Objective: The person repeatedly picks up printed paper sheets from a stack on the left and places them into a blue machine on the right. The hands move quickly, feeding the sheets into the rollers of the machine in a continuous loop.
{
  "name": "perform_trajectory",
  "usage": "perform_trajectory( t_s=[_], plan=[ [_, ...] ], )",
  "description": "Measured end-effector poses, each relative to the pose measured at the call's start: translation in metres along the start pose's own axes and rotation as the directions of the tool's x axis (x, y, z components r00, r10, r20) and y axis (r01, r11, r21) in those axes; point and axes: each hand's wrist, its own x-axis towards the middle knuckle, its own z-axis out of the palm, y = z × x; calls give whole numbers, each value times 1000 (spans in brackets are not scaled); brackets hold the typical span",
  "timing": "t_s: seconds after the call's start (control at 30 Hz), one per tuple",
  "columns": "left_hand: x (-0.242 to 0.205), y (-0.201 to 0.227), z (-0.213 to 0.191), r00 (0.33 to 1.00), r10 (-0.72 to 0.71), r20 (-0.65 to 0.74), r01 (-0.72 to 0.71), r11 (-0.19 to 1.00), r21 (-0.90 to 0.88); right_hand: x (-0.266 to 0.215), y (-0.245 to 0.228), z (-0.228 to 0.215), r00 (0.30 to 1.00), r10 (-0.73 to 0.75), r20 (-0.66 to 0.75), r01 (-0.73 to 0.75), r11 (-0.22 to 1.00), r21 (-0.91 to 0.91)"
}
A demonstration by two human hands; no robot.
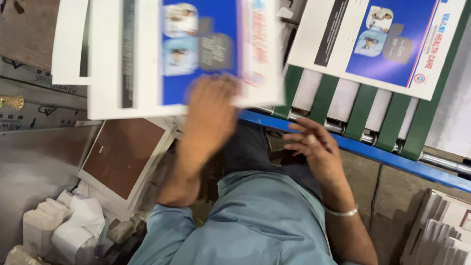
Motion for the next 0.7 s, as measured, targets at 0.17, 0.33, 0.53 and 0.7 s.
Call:
perform_trajectory(
  t_s=[0.17, 0.33, 0.53, 0.7],
  plan=[
    [-19, 85, 16, 957, 217, 192, -219, 976, -13, -2, 12, 36, 996, 10, -89, 17, 952, 306],
    [-42, 56, -19, 967, 138, 214, -145, 989, 18, -19, 2, -17, 877, -261, -403, 378, 893, 245],
    [-49, -22, -47, 997, -73, -36, 78, 981, 179, -57, -15, -103, 537, -383, -751, 455, 882, -124],
    [-59, -47, -42, 994, -22, -110, 49, 968, 247, -95, -15, -146, 442, -451, -775, 429, 865, -259]
  ],
)
